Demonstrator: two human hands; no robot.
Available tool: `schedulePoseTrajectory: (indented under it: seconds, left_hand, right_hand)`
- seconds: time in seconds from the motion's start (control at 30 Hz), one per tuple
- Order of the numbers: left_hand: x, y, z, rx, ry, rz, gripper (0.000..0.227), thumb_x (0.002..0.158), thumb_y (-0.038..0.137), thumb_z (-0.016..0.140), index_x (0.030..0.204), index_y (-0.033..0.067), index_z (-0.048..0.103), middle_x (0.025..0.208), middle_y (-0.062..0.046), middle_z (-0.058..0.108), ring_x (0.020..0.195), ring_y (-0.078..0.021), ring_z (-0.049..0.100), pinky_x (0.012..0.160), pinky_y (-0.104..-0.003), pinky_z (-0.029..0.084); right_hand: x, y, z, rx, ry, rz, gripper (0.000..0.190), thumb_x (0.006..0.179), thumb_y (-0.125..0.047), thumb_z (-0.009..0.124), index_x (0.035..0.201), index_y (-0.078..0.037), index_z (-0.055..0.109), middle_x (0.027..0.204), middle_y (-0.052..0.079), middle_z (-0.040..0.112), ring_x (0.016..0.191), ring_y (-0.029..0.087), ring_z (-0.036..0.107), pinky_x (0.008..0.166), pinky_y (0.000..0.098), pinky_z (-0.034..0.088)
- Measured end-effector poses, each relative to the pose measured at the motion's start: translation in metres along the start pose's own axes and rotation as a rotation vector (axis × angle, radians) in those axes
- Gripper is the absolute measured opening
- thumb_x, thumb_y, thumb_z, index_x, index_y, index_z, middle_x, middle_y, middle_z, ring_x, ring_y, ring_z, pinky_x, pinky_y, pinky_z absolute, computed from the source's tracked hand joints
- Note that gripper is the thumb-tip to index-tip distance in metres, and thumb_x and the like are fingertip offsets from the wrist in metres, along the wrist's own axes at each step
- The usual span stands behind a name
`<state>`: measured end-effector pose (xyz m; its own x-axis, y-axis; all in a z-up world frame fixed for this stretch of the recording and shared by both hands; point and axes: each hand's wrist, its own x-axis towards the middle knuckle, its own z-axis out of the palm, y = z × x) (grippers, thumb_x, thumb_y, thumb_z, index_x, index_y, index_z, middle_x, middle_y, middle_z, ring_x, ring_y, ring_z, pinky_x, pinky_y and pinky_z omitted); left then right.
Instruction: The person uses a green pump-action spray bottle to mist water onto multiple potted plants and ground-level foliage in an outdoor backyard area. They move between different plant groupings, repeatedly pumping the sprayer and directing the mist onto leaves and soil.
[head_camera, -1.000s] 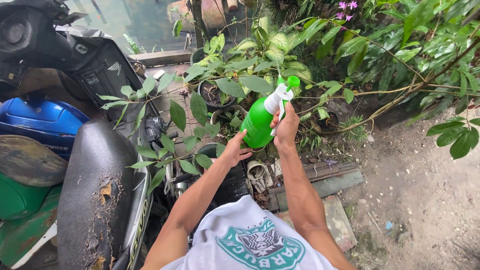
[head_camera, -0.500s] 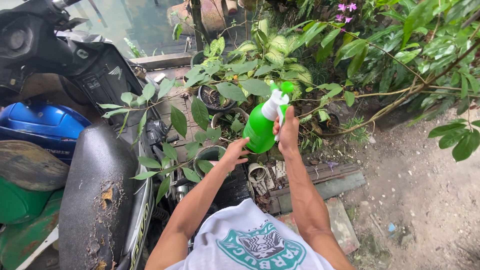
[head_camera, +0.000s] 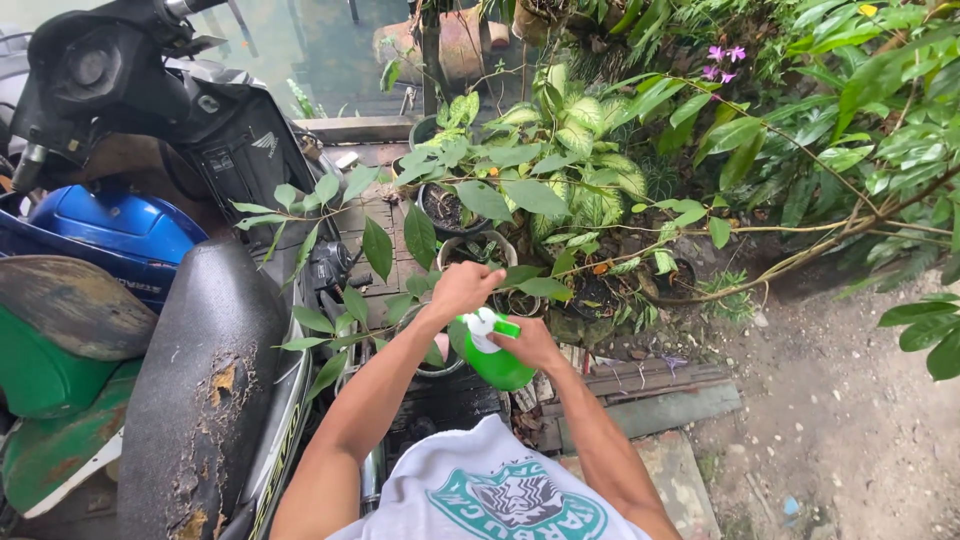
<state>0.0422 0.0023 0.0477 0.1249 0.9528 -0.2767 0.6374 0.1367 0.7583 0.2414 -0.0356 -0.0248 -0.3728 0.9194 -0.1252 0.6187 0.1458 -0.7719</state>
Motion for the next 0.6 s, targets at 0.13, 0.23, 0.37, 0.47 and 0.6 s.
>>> schedulePoseTrajectory:
  seconds: [0.13, 0.23, 0.37, 0.47, 0.6]
  left_hand:
    - [-0.007, 0.021, -0.023, -0.086, 0.082, 0.037, 0.063, 0.094, 0.066, 0.051, 0.058, 0.0146, 0.063, 0.062, -0.018, 0.064, 0.078, -0.0415, 0.07, 0.074, -0.051, 0.05]
    - [0.003, 0.002, 0.001, -0.022, 0.07, 0.006, 0.058, 0.094, 0.06, 0.045, 0.066, 0.0151, 0.069, 0.078, -0.024, 0.07, 0.096, -0.0494, 0.067, 0.077, -0.057, 0.051]
    - [0.005, -0.014, 0.039, 0.127, 0.131, 0.078, 0.063, 0.102, 0.055, 0.037, 0.075, 0.009, 0.069, 0.078, -0.026, 0.068, 0.09, -0.0502, 0.069, 0.08, -0.057, 0.057]
    - [0.029, -0.002, 0.035, 0.018, 0.138, 0.036, 0.06, 0.099, 0.058, 0.04, 0.077, 0.0125, 0.073, 0.081, -0.025, 0.07, 0.095, -0.0496, 0.069, 0.08, -0.059, 0.055]
    - [0.015, 0.033, 0.002, -0.035, 0.086, 0.054, 0.061, 0.095, 0.063, 0.04, 0.08, 0.0163, 0.076, 0.089, -0.028, 0.071, 0.103, -0.0522, 0.066, 0.086, -0.06, 0.053]
  right_hand:
    - [-0.005, 0.033, 0.023, 0.025, 0.008, 0.039, 0.037, 0.074, -0.049, 0.083, 0.079, -0.014, 0.074, 0.064, 0.006, 0.068, 0.064, 0.02, 0.066, 0.062, 0.032, 0.049]
    - [-0.004, 0.037, 0.027, 0.035, 0.057, 0.09, 0.039, 0.07, -0.052, 0.084, 0.071, -0.015, 0.07, 0.058, 0.006, 0.064, 0.058, 0.02, 0.064, 0.057, 0.0309, 0.047]
    - [-0.002, 0.026, 0.019, 0.009, 0.17, 0.099, 0.043, 0.069, -0.055, 0.086, 0.067, -0.016, 0.067, 0.056, 0.009, 0.063, 0.056, 0.022, 0.065, 0.055, 0.0311, 0.047]
    - [0.018, 0.039, 0.002, -0.102, 0.226, 0.005, 0.046, 0.072, -0.056, 0.084, 0.067, -0.014, 0.067, 0.054, 0.011, 0.063, 0.056, 0.027, 0.066, 0.054, 0.0349, 0.048]
    - [-0.007, 0.048, 0.0, -0.073, 0.236, 0.092, 0.05, 0.073, -0.055, 0.083, 0.072, -0.008, 0.065, 0.061, 0.018, 0.065, 0.063, 0.035, 0.068, 0.061, 0.0408, 0.05]
